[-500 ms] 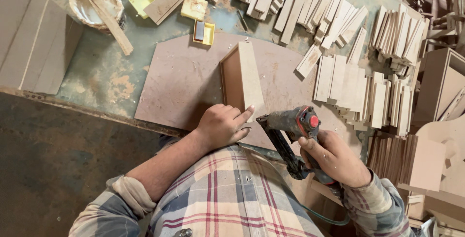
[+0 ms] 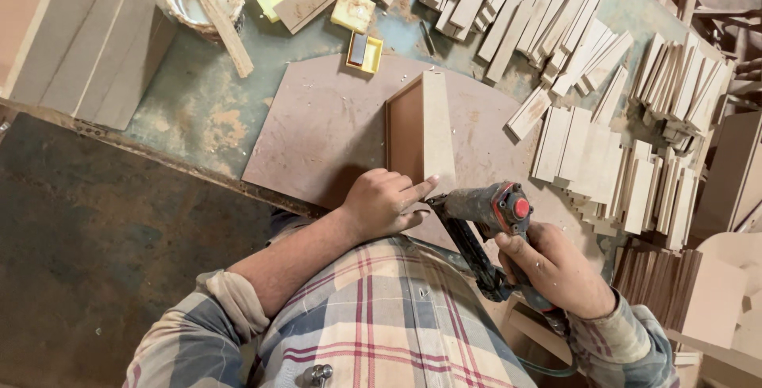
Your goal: The person assembles small wooden boxes by applying glue to thin wooden strips and attaching them to a larger board using a pneumatic nail gun. The person handles multiple wooden pieces, applies adhesive, and secures them with nails to form box structures.
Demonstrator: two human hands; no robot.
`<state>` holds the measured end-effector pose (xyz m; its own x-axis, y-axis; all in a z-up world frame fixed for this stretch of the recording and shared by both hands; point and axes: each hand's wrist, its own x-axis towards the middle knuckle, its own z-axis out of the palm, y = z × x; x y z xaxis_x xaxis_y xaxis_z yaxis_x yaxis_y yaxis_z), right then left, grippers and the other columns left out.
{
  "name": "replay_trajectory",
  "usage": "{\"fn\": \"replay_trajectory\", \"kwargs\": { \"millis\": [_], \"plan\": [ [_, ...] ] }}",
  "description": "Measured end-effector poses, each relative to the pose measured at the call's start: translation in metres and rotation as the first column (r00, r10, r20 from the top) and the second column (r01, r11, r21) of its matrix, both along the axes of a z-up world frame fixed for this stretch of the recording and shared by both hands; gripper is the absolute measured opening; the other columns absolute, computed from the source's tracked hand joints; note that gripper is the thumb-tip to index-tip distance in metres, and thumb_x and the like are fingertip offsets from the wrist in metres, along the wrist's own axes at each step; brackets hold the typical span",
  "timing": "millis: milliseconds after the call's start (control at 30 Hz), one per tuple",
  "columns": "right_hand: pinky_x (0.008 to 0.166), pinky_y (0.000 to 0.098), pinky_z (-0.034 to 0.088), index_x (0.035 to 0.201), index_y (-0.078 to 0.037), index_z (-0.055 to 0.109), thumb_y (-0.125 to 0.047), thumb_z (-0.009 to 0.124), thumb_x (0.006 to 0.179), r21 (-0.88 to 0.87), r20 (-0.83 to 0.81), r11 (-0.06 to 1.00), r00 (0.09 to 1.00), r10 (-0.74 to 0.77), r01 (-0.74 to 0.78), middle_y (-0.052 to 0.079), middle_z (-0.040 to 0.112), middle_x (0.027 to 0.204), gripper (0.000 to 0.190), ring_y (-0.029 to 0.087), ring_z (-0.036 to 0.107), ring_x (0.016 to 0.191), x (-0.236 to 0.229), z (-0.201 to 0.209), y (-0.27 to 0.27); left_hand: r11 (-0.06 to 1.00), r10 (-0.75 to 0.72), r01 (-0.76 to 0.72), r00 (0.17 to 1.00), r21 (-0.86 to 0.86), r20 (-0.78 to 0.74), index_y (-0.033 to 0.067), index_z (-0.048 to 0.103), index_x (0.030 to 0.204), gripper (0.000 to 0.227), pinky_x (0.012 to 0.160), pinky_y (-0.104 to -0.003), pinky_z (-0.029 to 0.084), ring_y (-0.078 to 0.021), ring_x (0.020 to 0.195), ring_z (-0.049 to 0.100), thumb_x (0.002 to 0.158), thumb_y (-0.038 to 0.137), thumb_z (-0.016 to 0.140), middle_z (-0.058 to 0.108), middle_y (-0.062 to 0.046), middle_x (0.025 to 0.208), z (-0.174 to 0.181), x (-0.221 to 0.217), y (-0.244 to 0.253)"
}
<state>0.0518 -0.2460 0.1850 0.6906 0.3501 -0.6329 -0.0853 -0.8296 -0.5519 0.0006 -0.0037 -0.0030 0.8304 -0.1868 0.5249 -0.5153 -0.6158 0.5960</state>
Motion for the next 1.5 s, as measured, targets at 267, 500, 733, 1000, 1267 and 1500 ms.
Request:
{"fn": "replay_trajectory", "kwargs": {
  "millis": [267,500,733,1000,1267,1500],
  "plan": [
    [0.046,0.0355,0.043,0.070,-0.002,0.066,-0.037,0.059,0.099,-0.162,0.052,0.986,0.998,-0.034,0.042,0.007,0.057,0.054,0.046,0.018,0.051,0.047,-0.003,-0.001,-0.017,1.000,-0.005,0.006,1.000,0.031,-0.016,0.0108,0.071,0.131,0.058,0.060,-0.034,0.051,-0.0177,0.061,0.060,0.081,0.037,0.082,0.062,-0.001,0.068,0.000,0.000,0.000],
    [0.048,0.0370,0.048,0.098,-0.002,0.060,-0.027,0.054,0.104,0.053,0.084,0.962,0.959,-0.270,0.266,0.010,0.060,0.065,0.027,0.021,0.054,0.052,0.012,-0.051,-0.078,0.999,0.051,-0.051,0.998,-0.017,0.030,0.0108,0.076,0.119,0.049,0.060,-0.034,0.051,-0.0193,0.064,0.063,0.082,0.042,0.082,0.066,-0.005,0.073,0.002,-0.013,0.016],
    [0.081,0.0522,0.058,0.133,-0.013,0.056,-0.053,0.064,0.093,-0.501,0.514,0.847,0.848,0.128,0.176,0.018,0.076,0.104,0.057,0.041,0.073,0.091,0.030,-0.224,-0.125,0.877,0.384,-0.471,0.805,-0.093,-0.452,-0.0153,0.034,0.149,0.114,0.089,-0.046,0.056,-0.0423,0.110,0.064,0.071,0.052,0.082,0.056,-0.034,0.131,0.003,-0.024,0.035],
    [0.078,0.0494,0.057,0.146,-0.007,0.044,-0.038,0.083,0.077,-0.039,0.766,0.998,0.640,0.058,-0.044,0.024,0.066,0.120,0.085,0.042,0.069,0.097,0.014,-0.209,-0.091,0.962,0.036,0.132,0.804,0.237,-0.594,0.0043,0.041,0.156,0.093,0.107,-0.041,0.049,-0.0336,0.125,0.060,0.069,0.024,0.070,0.061,-0.018,0.133,0.042,0.024,0.055],
    [0.073,0.0345,0.061,0.115,-0.007,0.070,-0.013,0.087,0.072,0.273,0.689,0.896,0.722,0.072,-0.350,0.011,0.073,0.111,0.047,0.026,0.074,0.089,0.004,-0.157,-0.001,0.764,-0.288,0.262,0.956,0.590,-0.051,0.0198,0.069,0.119,0.034,0.120,-0.051,0.027,-0.0206,0.132,0.054,0.087,0.011,0.061,0.068,-0.003,0.127,0.040,0.111,0.036],
    [0.074,0.0323,0.060,0.105,-0.009,0.073,-0.010,0.083,0.086,0.313,0.766,0.902,0.641,-0.055,-0.296,0.008,0.076,0.102,0.022,0.025,0.075,0.087,-0.001,-0.176,0.025,0.851,-0.211,0.107,0.967,0.515,0.147,0.0151,0.067,0.130,0.040,0.116,-0.043,0.034,-0.0243,0.137,0.054,0.091,0.012,0.061,0.062,-0.006,0.140,0.022,0.113,0.059]
  ]
}}
